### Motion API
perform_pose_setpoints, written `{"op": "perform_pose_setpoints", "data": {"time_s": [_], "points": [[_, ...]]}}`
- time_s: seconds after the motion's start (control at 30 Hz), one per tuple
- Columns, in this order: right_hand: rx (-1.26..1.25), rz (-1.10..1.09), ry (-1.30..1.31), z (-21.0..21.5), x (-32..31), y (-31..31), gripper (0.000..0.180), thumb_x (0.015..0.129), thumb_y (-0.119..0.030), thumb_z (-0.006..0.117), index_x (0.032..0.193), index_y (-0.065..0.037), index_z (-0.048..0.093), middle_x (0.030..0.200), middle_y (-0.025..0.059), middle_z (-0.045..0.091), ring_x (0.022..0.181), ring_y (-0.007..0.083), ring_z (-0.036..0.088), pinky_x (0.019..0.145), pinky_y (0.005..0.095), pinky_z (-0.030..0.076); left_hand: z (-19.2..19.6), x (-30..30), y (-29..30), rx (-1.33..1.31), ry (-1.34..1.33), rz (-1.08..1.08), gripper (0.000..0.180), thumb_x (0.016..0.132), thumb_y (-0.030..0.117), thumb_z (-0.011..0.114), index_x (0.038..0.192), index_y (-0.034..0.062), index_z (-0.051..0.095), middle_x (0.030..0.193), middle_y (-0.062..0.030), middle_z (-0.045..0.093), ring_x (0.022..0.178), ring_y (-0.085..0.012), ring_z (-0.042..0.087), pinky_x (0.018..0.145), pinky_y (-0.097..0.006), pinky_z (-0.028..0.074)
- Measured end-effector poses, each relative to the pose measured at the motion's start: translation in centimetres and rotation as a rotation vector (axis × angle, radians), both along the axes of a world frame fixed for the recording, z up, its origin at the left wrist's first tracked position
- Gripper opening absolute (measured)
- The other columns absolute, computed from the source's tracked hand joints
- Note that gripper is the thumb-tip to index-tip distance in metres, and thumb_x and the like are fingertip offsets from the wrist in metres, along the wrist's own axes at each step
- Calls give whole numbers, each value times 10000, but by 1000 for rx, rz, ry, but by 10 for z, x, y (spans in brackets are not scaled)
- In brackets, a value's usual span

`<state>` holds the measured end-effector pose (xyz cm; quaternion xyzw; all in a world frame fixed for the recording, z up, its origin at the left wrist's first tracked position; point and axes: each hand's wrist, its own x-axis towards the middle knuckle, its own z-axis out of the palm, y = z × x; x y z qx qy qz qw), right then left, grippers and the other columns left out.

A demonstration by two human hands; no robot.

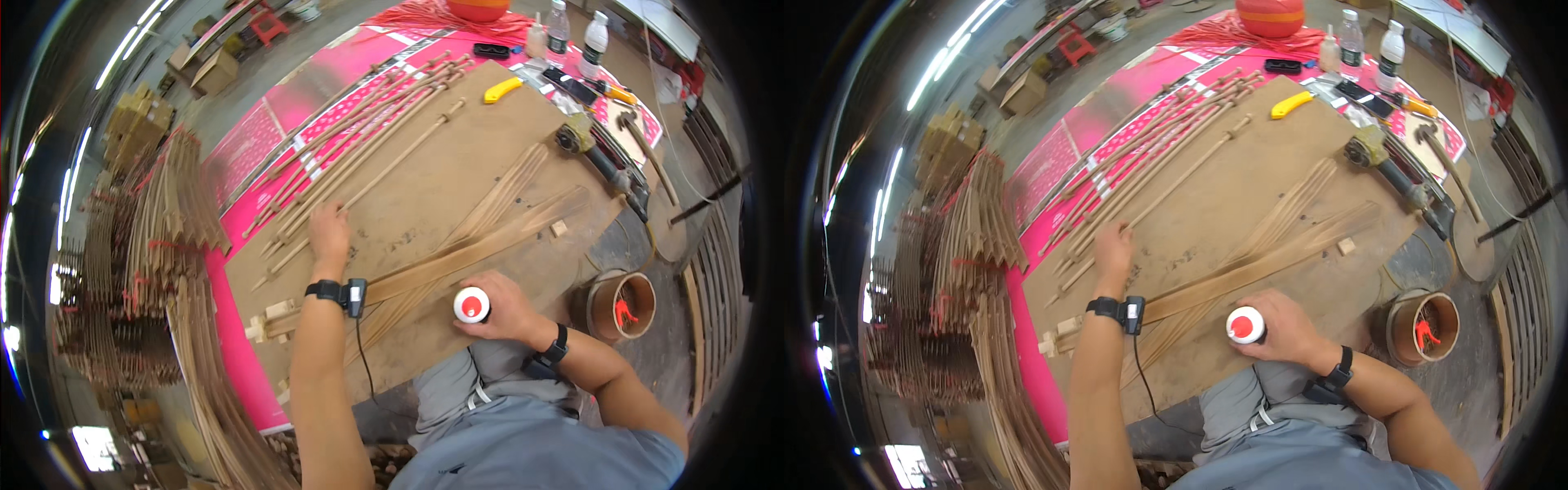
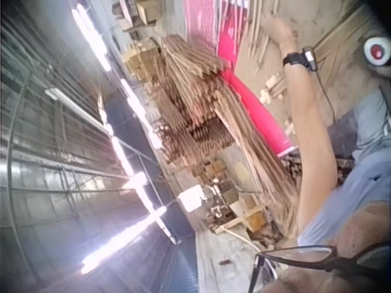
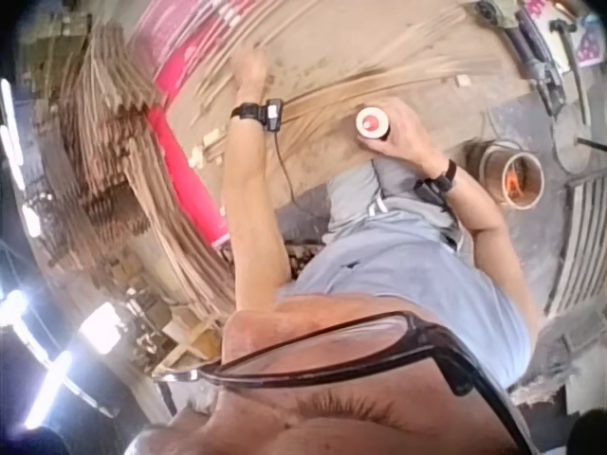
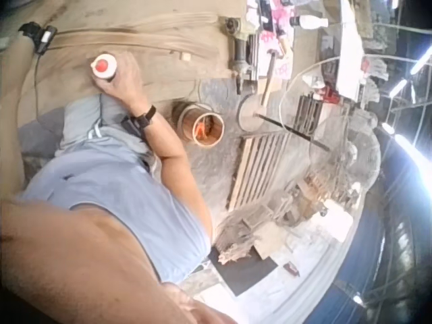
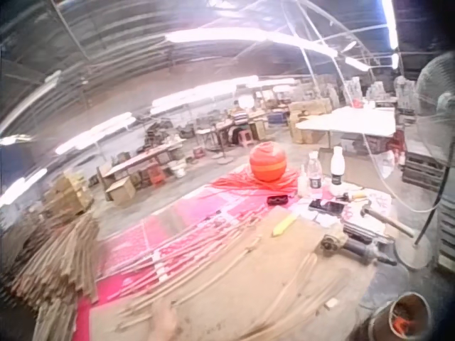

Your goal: Applying glue and using a pneumatic nail gun to assemble wooden frame components.

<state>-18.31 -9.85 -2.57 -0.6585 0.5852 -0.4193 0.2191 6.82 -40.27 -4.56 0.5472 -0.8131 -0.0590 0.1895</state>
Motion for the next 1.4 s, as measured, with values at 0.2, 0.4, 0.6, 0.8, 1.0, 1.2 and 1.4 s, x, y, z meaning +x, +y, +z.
{"op": "perform_pose_setpoints", "data": {"time_s": [0.2,0.4,0.6,0.8,1.0,1.2,1.4], "points": [[-109,35,-29,-14,4,-3,579,714,-317,910,1187,-84,670,1096,112,699,1013,340,671,879,428,553,19,13,23,-328,-109,-79,196,1016,165,581,1116,41,696,1076,-179,661,1076,-395,616,930,-505,496],[-95,10,-29,-15,5,4,551,743,-331,883,1197,-95,680,1062,113,680,974,331,660,854,415,543,85,0,138,-291,-38,-48,228,986,187,658,1154,32,661,1071,-176,657,1040,-389,621,888,-487,495],[-114,13,-47,-14,5,1,555,727,-306,865,1197,-88,667,1068,129,668,1009,352,641,899,447,522,58,23,216,-82,79,16,224,968,149,683,1151,22,658,1017,-191,652,970,-398,630,834,-494,494],[-149,-12,-52,-14,7,0,541,757,-325,864,1198,-80,670,1091,136,684,1025,353,656,921,443,529,9,18,228,-181,110,-75,151,958,113,689,1070,13,693,958,-178,651,928,-398,615,813,-485,495],[-201,7,-67,-16,5,2,535,759,-318,869,1197,-84,671,1095,141,692,1024,356,659,919,444,533,-1,16,231,-267,150,-78,145,943,101,706,1065,23,708,935,-171,654,909,-391,611,806,-486,497],[-160,9,-54,-14,8,0,542,750,-320,877,1192,-79,675,1120,150,697,1043,364,661,930,454,534,-6,7,229,-332,150,-124,137,930,118,727,1057,69,711,933,-138,664,899,-363,615,809,-463,505],[-155,-17,-6,-20,7,1,552,736,-324,891,1182,-72,686,1097,158,703,1027,373,668,915,458,540,-6,-8,228,-366,161,-112,143,914,128,737,1048,91,706,958,-101,667,913,-322,621,802,-441,509]]}}
